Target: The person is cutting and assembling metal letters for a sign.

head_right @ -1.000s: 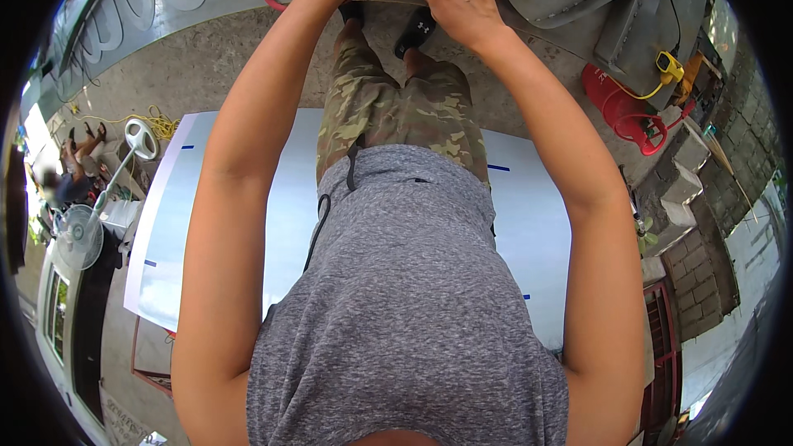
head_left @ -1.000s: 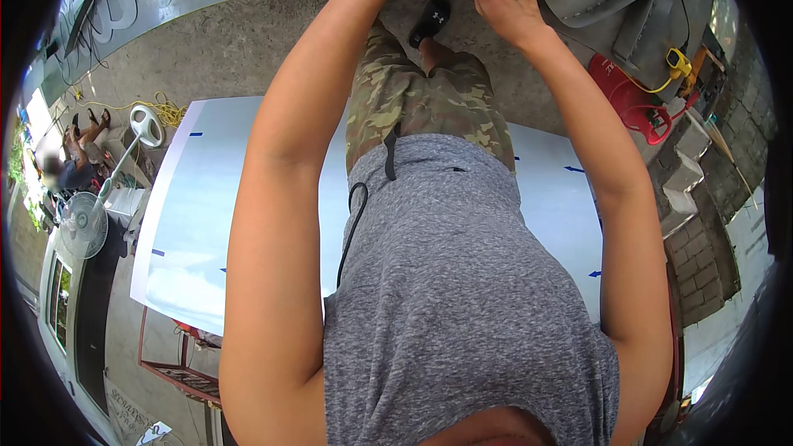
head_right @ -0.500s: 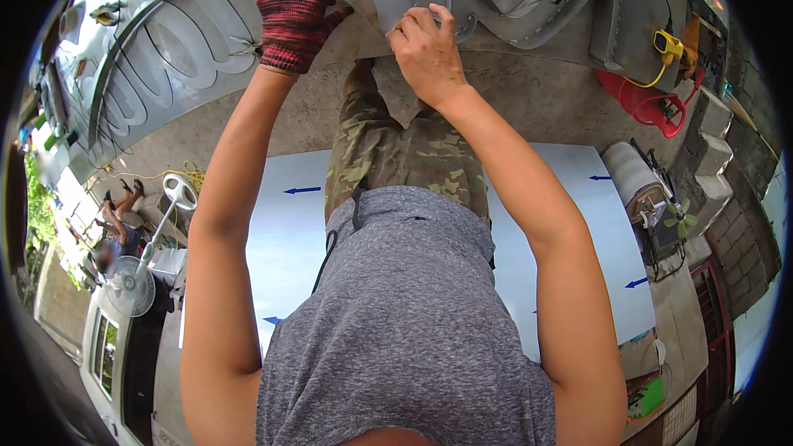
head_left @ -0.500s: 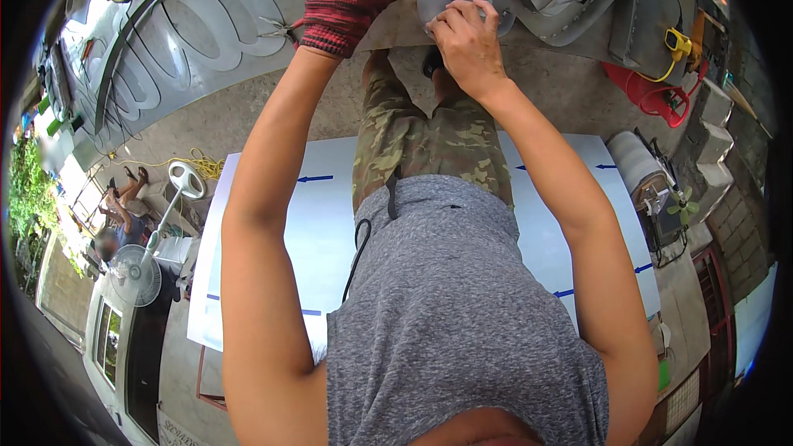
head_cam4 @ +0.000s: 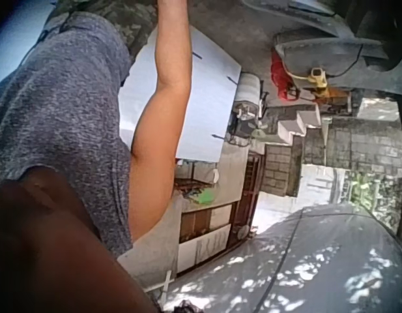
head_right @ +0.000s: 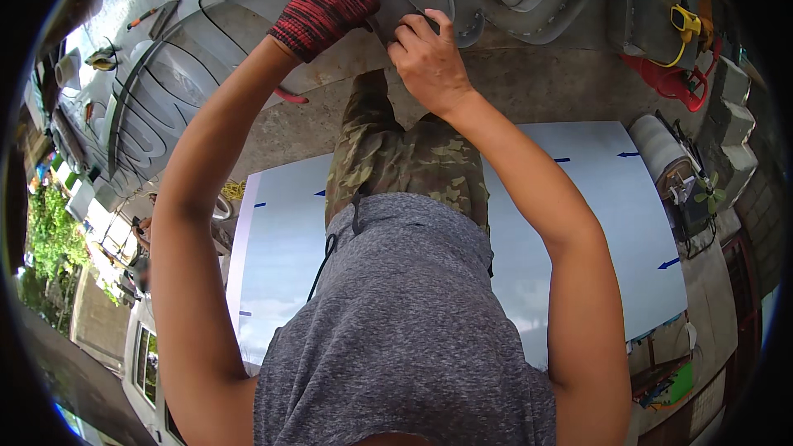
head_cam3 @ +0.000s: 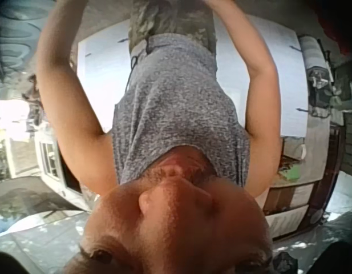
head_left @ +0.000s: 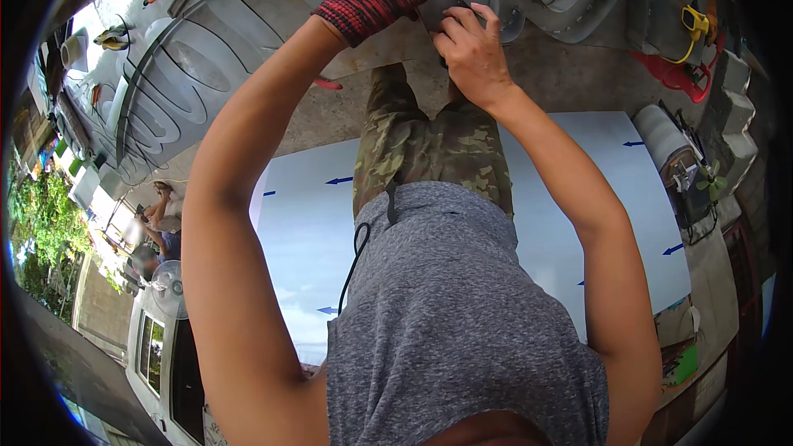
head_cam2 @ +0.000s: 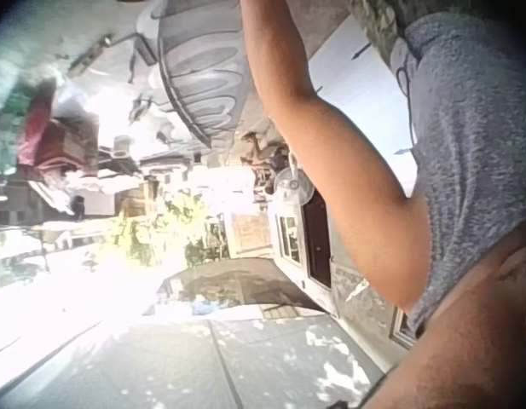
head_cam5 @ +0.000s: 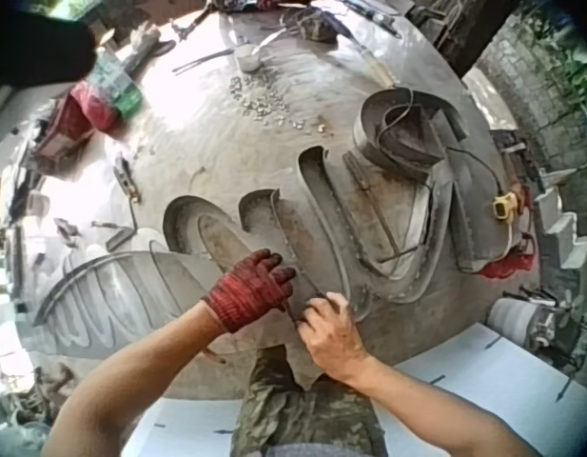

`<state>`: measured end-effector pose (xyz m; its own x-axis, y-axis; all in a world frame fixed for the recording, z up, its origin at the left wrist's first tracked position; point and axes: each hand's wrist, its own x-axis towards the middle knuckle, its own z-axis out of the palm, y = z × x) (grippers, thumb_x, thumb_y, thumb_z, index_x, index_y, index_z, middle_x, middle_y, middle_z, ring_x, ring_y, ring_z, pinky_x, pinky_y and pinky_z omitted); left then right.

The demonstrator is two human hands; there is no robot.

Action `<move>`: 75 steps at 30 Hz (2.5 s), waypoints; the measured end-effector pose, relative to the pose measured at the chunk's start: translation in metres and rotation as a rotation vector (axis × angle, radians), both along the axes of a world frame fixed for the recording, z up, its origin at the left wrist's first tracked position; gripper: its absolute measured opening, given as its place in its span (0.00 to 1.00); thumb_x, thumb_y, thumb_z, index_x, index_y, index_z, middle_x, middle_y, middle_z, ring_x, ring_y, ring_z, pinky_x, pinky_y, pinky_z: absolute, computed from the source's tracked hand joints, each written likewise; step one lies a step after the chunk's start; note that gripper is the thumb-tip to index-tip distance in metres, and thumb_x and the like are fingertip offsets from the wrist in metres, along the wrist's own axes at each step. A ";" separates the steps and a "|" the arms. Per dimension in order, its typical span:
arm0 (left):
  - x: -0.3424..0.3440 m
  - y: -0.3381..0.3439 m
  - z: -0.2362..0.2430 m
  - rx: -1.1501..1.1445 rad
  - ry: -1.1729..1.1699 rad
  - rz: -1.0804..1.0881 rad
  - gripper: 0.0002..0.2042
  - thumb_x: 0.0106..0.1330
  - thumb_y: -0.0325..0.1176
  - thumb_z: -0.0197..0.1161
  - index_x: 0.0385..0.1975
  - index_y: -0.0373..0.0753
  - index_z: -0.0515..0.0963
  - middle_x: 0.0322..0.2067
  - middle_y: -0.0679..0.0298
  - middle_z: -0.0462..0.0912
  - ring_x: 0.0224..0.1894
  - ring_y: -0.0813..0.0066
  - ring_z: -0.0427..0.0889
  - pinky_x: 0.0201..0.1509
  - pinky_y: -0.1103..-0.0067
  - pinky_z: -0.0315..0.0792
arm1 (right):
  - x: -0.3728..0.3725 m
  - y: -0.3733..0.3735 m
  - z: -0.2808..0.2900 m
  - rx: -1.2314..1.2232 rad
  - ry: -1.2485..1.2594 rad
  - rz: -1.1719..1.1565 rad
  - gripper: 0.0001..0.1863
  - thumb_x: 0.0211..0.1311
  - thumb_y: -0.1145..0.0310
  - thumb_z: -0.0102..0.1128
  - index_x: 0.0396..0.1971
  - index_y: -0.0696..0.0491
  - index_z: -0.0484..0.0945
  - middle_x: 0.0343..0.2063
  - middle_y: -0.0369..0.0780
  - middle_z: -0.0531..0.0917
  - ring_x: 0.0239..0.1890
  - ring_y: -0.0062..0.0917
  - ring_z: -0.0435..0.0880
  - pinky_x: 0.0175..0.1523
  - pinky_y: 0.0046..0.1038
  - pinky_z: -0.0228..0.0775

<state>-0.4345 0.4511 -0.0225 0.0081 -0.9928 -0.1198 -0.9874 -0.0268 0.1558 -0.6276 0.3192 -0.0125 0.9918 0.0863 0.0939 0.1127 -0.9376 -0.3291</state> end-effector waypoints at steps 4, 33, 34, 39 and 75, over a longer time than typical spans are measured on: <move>-0.005 -0.006 0.007 0.067 -0.005 -0.020 0.20 0.59 0.46 0.67 0.51 0.49 0.82 0.59 0.68 0.79 0.65 0.62 0.74 0.73 0.64 0.64 | -0.006 -0.002 -0.001 0.030 -0.005 0.004 0.05 0.54 0.71 0.59 0.29 0.49 0.84 0.38 0.33 0.82 0.55 0.25 0.78 0.71 0.43 0.53; -0.011 -0.011 -0.005 -0.198 -0.004 -0.038 0.06 0.60 0.39 0.59 0.27 0.48 0.80 0.28 0.65 0.81 0.33 0.64 0.83 0.37 0.67 0.73 | -0.006 -0.003 0.001 0.073 0.066 0.024 0.04 0.49 0.74 0.60 0.24 0.49 0.82 0.34 0.31 0.80 0.51 0.22 0.80 0.67 0.45 0.54; -0.011 -0.012 -0.005 -0.197 -0.003 -0.037 0.06 0.60 0.39 0.59 0.27 0.48 0.80 0.28 0.65 0.81 0.33 0.64 0.83 0.37 0.67 0.73 | -0.006 -0.003 0.001 0.074 0.067 0.025 0.04 0.49 0.74 0.60 0.24 0.49 0.82 0.34 0.31 0.80 0.51 0.22 0.80 0.67 0.45 0.54; -0.015 -0.018 -0.004 -0.199 -0.090 -0.051 0.06 0.60 0.39 0.60 0.26 0.48 0.80 0.28 0.64 0.82 0.32 0.65 0.83 0.37 0.67 0.73 | -0.007 -0.006 0.004 0.063 0.113 0.059 0.04 0.48 0.74 0.60 0.24 0.49 0.81 0.34 0.32 0.79 0.49 0.23 0.80 0.67 0.45 0.54; 0.000 0.036 -0.015 -0.190 0.103 0.080 0.11 0.58 0.47 0.67 0.26 0.47 0.82 0.30 0.63 0.85 0.37 0.59 0.85 0.46 0.63 0.74 | -0.068 0.017 0.067 0.090 0.105 -0.221 0.16 0.57 0.79 0.64 0.44 0.47 0.87 0.47 0.31 0.84 0.60 0.30 0.77 0.67 0.38 0.56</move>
